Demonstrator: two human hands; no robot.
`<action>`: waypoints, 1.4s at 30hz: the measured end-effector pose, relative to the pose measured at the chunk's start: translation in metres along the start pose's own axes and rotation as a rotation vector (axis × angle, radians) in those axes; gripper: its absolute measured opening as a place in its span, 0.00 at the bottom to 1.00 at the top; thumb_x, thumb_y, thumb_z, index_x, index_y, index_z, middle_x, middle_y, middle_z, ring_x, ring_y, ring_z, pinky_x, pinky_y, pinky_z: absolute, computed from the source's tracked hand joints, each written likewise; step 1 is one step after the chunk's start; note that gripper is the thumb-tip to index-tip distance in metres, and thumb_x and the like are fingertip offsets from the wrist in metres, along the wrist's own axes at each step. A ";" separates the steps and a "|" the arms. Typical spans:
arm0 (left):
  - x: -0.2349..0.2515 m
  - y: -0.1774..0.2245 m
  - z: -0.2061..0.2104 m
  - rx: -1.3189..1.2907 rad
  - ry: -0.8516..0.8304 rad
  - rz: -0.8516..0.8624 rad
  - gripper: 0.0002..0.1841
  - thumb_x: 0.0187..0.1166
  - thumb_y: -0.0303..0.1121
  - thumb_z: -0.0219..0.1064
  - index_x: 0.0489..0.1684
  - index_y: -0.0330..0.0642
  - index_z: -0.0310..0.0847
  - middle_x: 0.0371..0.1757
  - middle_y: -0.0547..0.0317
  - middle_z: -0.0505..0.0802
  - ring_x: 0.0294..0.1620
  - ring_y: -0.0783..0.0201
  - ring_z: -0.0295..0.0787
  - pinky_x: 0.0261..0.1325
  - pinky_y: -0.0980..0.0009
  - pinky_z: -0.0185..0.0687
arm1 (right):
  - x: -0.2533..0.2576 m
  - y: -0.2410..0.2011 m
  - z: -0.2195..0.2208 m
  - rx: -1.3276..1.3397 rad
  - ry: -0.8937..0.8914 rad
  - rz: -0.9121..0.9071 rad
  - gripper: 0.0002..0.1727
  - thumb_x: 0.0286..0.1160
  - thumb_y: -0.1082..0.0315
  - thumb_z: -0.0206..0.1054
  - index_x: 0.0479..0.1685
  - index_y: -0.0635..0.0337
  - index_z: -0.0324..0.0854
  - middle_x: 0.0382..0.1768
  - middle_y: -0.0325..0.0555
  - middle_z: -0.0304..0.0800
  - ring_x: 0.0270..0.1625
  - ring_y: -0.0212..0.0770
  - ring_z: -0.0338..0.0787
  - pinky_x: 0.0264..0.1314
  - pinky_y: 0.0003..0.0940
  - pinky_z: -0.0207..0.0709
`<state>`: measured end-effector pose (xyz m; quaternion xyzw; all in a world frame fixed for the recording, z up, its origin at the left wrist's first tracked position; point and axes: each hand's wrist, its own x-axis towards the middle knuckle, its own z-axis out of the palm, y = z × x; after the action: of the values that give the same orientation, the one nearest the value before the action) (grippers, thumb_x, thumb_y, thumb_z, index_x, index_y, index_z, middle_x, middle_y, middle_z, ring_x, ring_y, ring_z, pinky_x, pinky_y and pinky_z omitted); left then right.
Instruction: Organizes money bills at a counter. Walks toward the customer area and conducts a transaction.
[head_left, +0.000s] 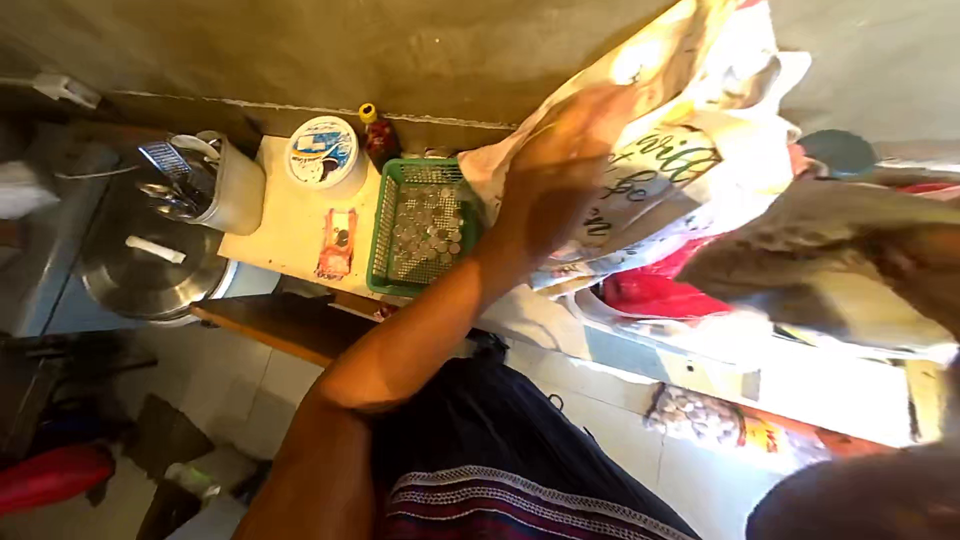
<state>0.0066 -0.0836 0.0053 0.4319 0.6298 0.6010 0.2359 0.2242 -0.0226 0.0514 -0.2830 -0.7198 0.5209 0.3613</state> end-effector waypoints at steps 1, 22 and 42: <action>-0.023 0.001 -0.013 -0.230 -0.035 -0.195 0.26 0.94 0.39 0.38 0.84 0.38 0.65 0.79 0.52 0.78 0.71 0.64 0.81 0.66 0.67 0.82 | 0.007 0.008 0.011 -0.040 -0.027 -0.067 0.14 0.73 0.74 0.68 0.56 0.67 0.80 0.48 0.37 0.89 0.49 0.29 0.89 0.58 0.26 0.85; -0.176 -0.116 -0.368 -0.796 0.224 -0.689 0.52 0.71 0.16 0.69 0.91 0.71 0.41 0.64 0.51 0.84 0.44 0.61 0.92 0.47 0.65 0.91 | -0.024 0.016 0.445 -0.114 -0.387 -0.032 0.12 0.76 0.75 0.71 0.56 0.62 0.87 0.45 0.37 0.96 0.42 0.28 0.95 0.49 0.26 0.92; -0.198 -0.150 -0.413 -0.879 0.207 -0.712 0.57 0.62 0.13 0.72 0.92 0.70 0.43 0.58 0.54 0.87 0.35 0.65 0.89 0.38 0.72 0.89 | -0.045 0.027 0.502 -0.186 -0.518 -0.173 0.15 0.79 0.80 0.62 0.62 0.67 0.74 0.46 0.47 0.86 0.40 0.33 0.87 0.41 0.27 0.86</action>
<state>-0.2677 -0.4616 -0.1138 -0.0064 0.4471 0.7292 0.5180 -0.1584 -0.3237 -0.0837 -0.1098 -0.8542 0.4749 0.1810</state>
